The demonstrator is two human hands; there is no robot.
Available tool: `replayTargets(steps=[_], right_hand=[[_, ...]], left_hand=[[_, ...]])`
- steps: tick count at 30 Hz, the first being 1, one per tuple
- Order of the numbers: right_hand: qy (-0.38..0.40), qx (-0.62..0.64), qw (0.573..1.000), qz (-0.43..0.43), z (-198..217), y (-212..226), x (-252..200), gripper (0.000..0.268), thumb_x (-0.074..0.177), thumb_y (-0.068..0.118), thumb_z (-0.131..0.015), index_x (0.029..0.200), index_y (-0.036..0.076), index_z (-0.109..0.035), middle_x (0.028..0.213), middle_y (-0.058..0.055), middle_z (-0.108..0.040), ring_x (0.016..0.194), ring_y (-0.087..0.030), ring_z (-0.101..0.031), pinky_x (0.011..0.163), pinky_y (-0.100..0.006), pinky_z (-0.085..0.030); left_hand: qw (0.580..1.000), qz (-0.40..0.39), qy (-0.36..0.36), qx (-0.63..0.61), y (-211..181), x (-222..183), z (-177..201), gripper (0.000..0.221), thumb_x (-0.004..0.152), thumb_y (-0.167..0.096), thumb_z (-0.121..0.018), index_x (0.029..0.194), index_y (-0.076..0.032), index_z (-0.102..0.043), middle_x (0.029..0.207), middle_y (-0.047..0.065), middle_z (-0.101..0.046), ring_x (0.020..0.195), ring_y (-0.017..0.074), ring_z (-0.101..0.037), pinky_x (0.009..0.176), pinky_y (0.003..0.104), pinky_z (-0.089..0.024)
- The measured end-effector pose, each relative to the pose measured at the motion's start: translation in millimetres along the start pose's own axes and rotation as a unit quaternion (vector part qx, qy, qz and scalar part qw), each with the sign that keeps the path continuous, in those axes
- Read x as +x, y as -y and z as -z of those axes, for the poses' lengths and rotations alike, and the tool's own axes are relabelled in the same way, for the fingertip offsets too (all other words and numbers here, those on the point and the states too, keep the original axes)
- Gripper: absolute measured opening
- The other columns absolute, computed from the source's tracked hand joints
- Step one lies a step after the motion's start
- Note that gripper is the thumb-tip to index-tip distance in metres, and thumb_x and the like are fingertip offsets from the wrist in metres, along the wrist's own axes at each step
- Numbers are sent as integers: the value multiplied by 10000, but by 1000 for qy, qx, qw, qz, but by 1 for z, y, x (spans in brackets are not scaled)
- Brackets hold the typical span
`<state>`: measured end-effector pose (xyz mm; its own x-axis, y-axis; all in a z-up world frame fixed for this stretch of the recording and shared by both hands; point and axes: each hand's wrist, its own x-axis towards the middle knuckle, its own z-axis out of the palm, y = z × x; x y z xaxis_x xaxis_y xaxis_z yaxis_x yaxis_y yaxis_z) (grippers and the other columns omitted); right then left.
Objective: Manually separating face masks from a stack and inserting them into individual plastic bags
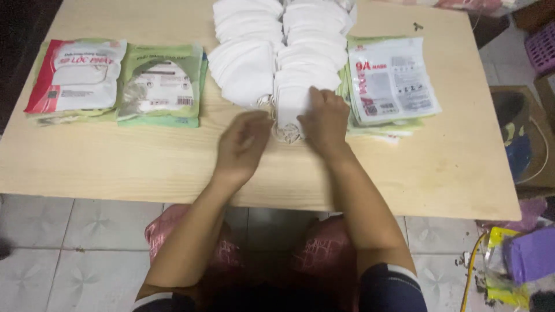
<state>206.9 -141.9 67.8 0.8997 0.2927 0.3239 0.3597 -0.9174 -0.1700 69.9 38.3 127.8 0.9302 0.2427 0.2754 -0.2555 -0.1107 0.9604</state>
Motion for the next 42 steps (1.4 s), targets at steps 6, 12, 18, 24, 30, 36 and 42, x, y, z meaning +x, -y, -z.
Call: replayTargets(steps=[6,12,18,24,30,36,42], right_hand=[[41,38,998,-22,7,4,4,708,768,266,-900,1391,121,-597,1245,-204,-631,1121,-426,-654,937,-566,-481],[-18,34,997,63,-39,-28,-4,369,837,296,-827,1152,134,-724,1096,-90,-655,1085,-330,-621,914,-482,-443],[68,383,921,-26,-14,-17,-16,225,872,75,-800,1068,77,-690,999,-140,-731,1092,-373,-703,944,-466,-501],[195,574,795,-30,-10,1,-32,284,758,30,-889,971,69,-704,915,-73,-752,931,-176,-678,869,-350,-523],[95,407,908,-33,19,18,-12,133,1005,202,-708,1119,132,-709,1084,-78,-720,1090,-272,-725,897,-419,-589],[11,65,997,30,-20,-15,16,531,896,252,-812,1362,55,-652,1282,-188,-615,1255,-395,-563,1029,-530,-460],[10,58,998,7,-12,-13,14,560,866,241,-835,1364,85,-631,1183,-163,-610,1130,-373,-580,946,-498,-427]], left_hand=[[958,270,83,40,31,18,-2,431,1008,-298,-633,1368,-61,-618,1266,231,-679,1217,362,-654,998,552,-523],[960,273,60,14,51,21,6,479,1007,-323,-645,1381,-28,-602,1310,252,-650,1253,382,-625,1027,547,-512],[967,252,33,-11,47,24,19,524,1015,-290,-617,1443,-2,-525,1363,295,-596,1324,424,-555,1104,562,-449],[974,168,77,-129,70,10,10,453,1020,-183,-632,1424,9,-560,1382,269,-606,1328,357,-532,1130,518,-431],[961,228,29,-157,108,11,8,340,1089,-192,-497,1354,-47,-653,1171,164,-728,1075,190,-659,976,388,-556],[958,264,66,-91,98,11,14,423,1096,-199,-464,1448,22,-541,1367,283,-607,1284,334,-583,1092,501,-467],[961,254,24,-109,127,11,9,351,1074,-193,-549,1353,-5,-650,1155,211,-725,1051,248,-686,924,417,-574]])
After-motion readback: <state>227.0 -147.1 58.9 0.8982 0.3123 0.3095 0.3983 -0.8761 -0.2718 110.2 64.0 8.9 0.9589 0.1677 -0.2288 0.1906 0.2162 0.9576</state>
